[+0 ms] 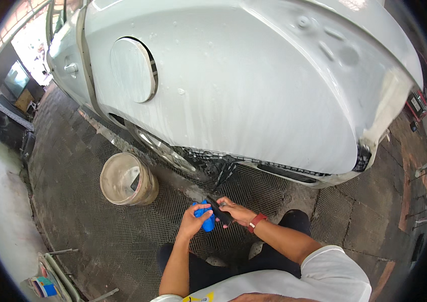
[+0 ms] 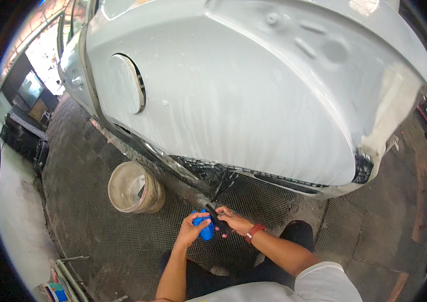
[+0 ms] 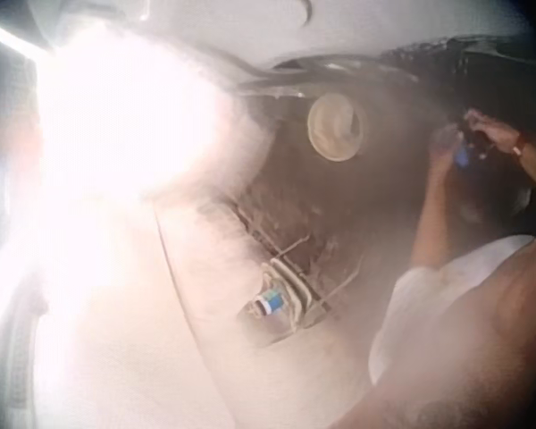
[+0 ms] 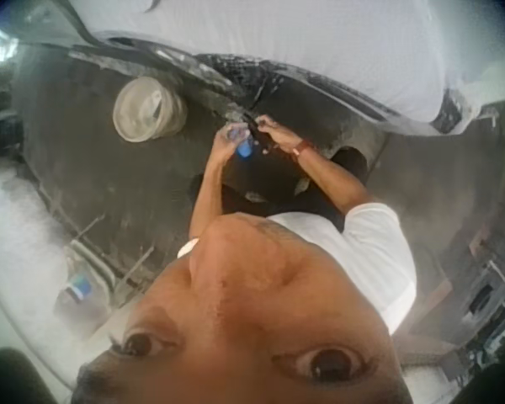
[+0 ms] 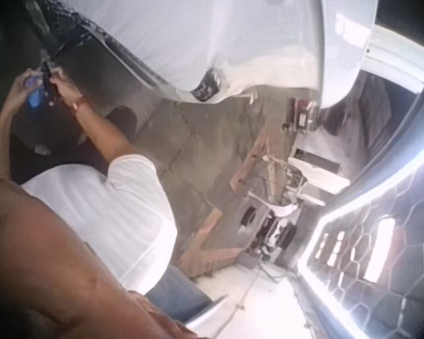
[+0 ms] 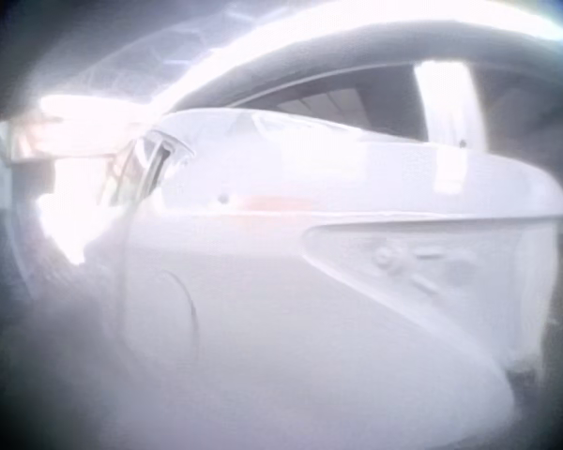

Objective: The person wipes the front fender of a white car with a blue cloth and a small black tool, repeatedly dipping the cloth into a bucket of water. The person scrubs and wipes the surface around the fuel cap and lower fender area.

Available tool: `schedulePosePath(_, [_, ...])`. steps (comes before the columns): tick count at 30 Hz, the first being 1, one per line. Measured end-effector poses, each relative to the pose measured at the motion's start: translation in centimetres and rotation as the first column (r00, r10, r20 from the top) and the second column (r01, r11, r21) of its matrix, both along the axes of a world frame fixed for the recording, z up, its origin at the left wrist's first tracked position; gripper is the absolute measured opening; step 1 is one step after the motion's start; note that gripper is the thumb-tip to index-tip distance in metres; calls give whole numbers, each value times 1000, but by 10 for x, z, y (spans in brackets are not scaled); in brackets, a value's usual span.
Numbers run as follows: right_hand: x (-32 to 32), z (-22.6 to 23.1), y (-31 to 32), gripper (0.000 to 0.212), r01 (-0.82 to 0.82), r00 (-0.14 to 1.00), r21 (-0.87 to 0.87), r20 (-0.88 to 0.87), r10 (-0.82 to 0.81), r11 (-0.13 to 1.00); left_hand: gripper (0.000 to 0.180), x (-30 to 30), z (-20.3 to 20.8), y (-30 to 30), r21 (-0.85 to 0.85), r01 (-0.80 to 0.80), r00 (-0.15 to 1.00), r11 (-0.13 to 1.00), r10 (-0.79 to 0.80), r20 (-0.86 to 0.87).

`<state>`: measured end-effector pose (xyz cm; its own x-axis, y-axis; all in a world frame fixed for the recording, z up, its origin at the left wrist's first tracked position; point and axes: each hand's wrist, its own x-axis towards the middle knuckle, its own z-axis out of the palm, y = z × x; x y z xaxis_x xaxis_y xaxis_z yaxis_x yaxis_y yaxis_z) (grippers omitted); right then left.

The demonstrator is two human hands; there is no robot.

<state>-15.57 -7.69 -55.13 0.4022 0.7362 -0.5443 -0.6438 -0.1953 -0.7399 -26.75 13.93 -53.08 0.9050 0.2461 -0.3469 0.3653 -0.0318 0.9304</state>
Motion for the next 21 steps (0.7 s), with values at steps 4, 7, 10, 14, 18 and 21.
schedulePosePath(4, [-3,30,17,59,43,908,-131,418,16,990,31,12,2,3,157,-3,989,988,-20,145])
schedulePosePath(7, [14,52,6,61,0,801,-169,590,101,986,27,17,22,-11,70,-47,972,996,30,231])
schedulePosePath(10, [28,109,-8,54,-29,458,-217,865,206,976,24,15,42,-4,-179,-72,940,981,127,317])
schedulePosePath(14, [14,275,-33,37,1,-200,-58,978,57,998,25,41,124,19,-159,-214,821,964,265,506])
schedulePosePath(18, [16,418,-42,34,109,-695,45,717,44,993,30,79,236,45,105,-555,538,825,260,802])
schedulePosePath(21, [61,492,-34,31,208,-917,186,380,125,960,46,110,314,44,179,-725,366,665,152,918])
